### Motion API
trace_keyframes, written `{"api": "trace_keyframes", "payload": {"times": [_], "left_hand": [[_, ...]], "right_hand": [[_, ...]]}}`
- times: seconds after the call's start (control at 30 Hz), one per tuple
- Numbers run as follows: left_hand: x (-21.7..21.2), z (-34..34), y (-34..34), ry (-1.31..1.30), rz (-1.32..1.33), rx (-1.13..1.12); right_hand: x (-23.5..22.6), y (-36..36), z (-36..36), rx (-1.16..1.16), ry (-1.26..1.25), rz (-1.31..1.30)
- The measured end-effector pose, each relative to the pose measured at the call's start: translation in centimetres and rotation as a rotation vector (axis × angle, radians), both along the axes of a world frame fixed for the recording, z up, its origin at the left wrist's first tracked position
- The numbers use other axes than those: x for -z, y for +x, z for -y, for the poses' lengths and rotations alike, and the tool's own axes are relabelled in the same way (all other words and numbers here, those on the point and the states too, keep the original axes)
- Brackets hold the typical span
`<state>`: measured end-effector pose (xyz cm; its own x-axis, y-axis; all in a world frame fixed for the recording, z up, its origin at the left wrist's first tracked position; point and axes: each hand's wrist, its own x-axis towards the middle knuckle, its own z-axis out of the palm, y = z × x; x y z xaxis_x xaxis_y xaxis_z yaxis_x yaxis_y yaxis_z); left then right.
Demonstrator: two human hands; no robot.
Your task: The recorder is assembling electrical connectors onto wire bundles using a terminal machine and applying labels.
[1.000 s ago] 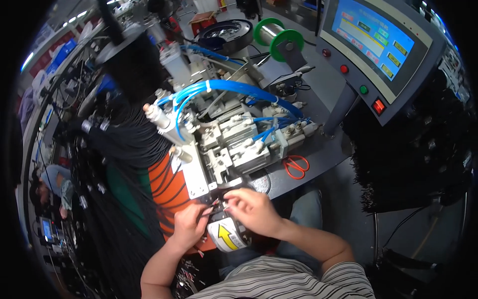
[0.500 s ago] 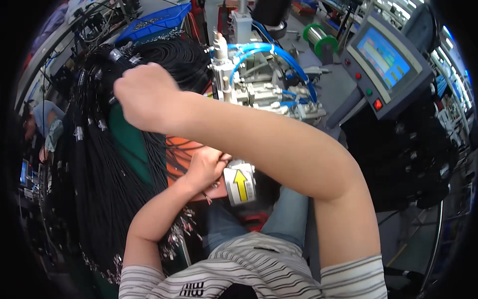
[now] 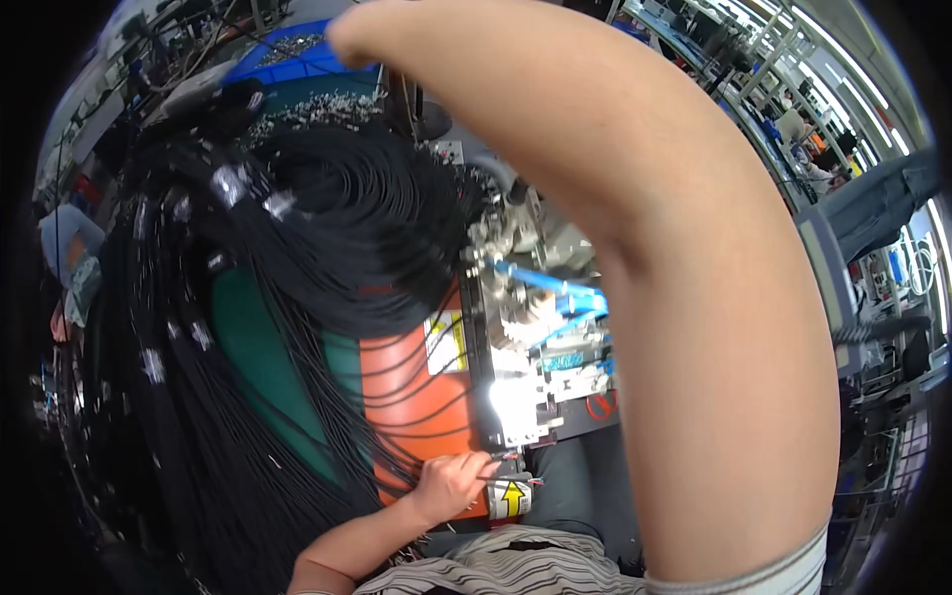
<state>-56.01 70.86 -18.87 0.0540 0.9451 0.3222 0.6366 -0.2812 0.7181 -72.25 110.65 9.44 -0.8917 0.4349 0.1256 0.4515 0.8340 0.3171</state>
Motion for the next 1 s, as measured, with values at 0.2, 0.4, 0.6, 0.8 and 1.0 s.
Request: {"api": "trace_keyframes", "payload": {"times": [0.2,0.4,0.6,0.8,1.0], "left_hand": [[-13.7,-18.1,-19.2,-0.059,0.069,0.014],[-19.4,-35.6,-36.5,-0.099,0.094,0.053],[-14.1,-56.5,-52.0,-0.190,0.203,0.138],[9.4,-75.0,-62.8,-0.289,0.330,0.180],[38.8,-80.2,-59.5,-0.474,0.706,0.146]], "right_hand": [[-15.5,-14.4,-29.8,0.234,0.063,0.389],[-19.7,-26.4,-57.4,0.435,-0.055,0.596],[-12.0,-41.0,-83.3,0.591,-0.059,0.683],[15.9,-48.7,-107.5,0.630,-0.073,0.909],[41.2,-51.4,-122.6,0.533,0.018,1.124]]}}
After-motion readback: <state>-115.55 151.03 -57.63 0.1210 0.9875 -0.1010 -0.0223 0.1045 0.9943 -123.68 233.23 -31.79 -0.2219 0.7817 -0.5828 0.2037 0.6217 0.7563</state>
